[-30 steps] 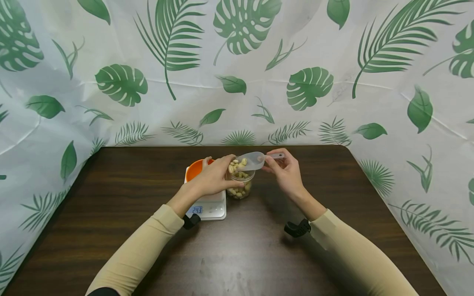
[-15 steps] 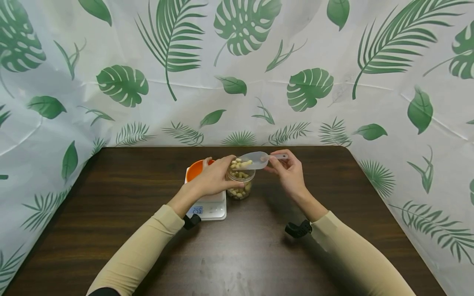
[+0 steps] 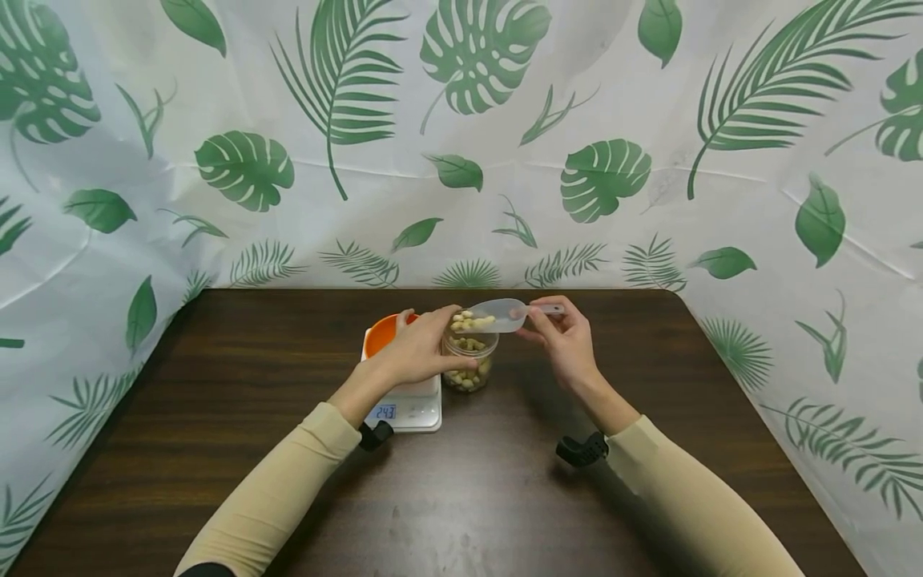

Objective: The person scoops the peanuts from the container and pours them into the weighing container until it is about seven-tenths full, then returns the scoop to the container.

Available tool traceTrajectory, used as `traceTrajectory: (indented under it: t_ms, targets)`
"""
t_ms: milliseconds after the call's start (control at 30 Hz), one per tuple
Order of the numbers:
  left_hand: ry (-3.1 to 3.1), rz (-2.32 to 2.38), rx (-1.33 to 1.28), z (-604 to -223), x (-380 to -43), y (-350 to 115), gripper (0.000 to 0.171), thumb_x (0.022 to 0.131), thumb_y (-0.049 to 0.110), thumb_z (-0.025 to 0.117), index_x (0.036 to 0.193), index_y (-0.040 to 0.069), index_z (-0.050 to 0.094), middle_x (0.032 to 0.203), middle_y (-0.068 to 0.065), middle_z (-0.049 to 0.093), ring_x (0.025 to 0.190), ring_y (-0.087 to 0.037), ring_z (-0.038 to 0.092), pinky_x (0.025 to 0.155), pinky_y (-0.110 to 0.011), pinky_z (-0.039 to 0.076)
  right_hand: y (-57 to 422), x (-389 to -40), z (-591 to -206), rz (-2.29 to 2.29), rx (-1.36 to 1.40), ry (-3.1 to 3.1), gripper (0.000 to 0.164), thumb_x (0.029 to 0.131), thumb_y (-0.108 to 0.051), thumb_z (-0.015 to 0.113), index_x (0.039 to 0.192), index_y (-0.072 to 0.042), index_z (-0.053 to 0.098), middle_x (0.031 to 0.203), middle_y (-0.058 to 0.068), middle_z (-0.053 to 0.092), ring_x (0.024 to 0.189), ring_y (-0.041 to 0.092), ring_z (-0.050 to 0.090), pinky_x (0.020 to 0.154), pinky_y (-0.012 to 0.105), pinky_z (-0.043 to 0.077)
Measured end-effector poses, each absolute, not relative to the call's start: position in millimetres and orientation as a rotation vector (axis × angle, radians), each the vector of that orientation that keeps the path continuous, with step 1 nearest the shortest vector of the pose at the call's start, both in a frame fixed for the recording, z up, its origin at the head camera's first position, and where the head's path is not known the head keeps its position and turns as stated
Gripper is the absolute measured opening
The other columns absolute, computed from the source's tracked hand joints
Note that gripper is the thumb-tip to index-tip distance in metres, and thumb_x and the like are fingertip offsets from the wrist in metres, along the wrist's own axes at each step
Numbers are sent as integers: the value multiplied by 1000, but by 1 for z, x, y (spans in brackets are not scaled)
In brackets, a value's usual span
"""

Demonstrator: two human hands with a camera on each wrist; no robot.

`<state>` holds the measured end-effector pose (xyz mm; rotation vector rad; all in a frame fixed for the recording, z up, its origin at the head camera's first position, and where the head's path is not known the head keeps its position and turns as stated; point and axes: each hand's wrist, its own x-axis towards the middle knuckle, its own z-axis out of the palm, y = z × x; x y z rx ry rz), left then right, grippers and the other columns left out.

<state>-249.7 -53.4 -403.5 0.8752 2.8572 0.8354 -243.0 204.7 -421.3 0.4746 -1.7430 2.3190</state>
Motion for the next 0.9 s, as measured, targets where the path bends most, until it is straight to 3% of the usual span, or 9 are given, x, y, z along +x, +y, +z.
traceTrajectory:
  t_ms: [100, 267, 467, 733, 900]
  targets:
    - [2861, 832, 865, -403, -248, -54, 94, 88, 59, 75, 156, 7, 38, 147, -6, 55, 132, -26, 52, 112, -69, 12, 204, -243, -420, 2328, 484, -1741, 26, 103, 0, 59, 118, 21, 51, 104, 11, 67, 97, 20, 69, 82, 40, 58]
    - [2862, 803, 828, -403, -245, -57, 100, 88, 60, 73, 161, 7, 30, 156, -9, 46, 140, -28, 45, 114, -67, 8, 203, -242, -419, 2341, 515, -1749, 10, 104, -1, 59, 111, -1, 66, 103, 10, 66, 97, 20, 68, 83, 40, 58]
    - [2855, 830, 799, -401, -239, -66, 100, 89, 61, 72, 163, 10, 27, 161, -10, 37, 146, -30, 36, 115, -66, 10, 201, -241, -415, 2339, 503, -1740, 13, 103, -2, 60, 113, 7, 61, 103, 11, 65, 96, 20, 68, 84, 46, 57]
    - [2882, 917, 798, -397, -234, -88, 93, 88, 54, 76, 159, 10, 36, 159, -11, 38, 143, -32, 37, 112, -66, 14, 191, -243, -410, 2334, 550, -1773, 22, 104, -1, 58, 117, 17, 54, 107, 13, 64, 101, 24, 68, 85, 45, 57]
    - [2897, 915, 758, -398, -231, -105, 94, 86, 52, 80, 158, 8, 38, 160, -12, 36, 144, -35, 34, 111, -68, 14, 181, -245, -405, 2336, 571, -1785, 19, 103, 1, 58, 115, 15, 56, 106, 12, 65, 101, 24, 69, 84, 44, 58]
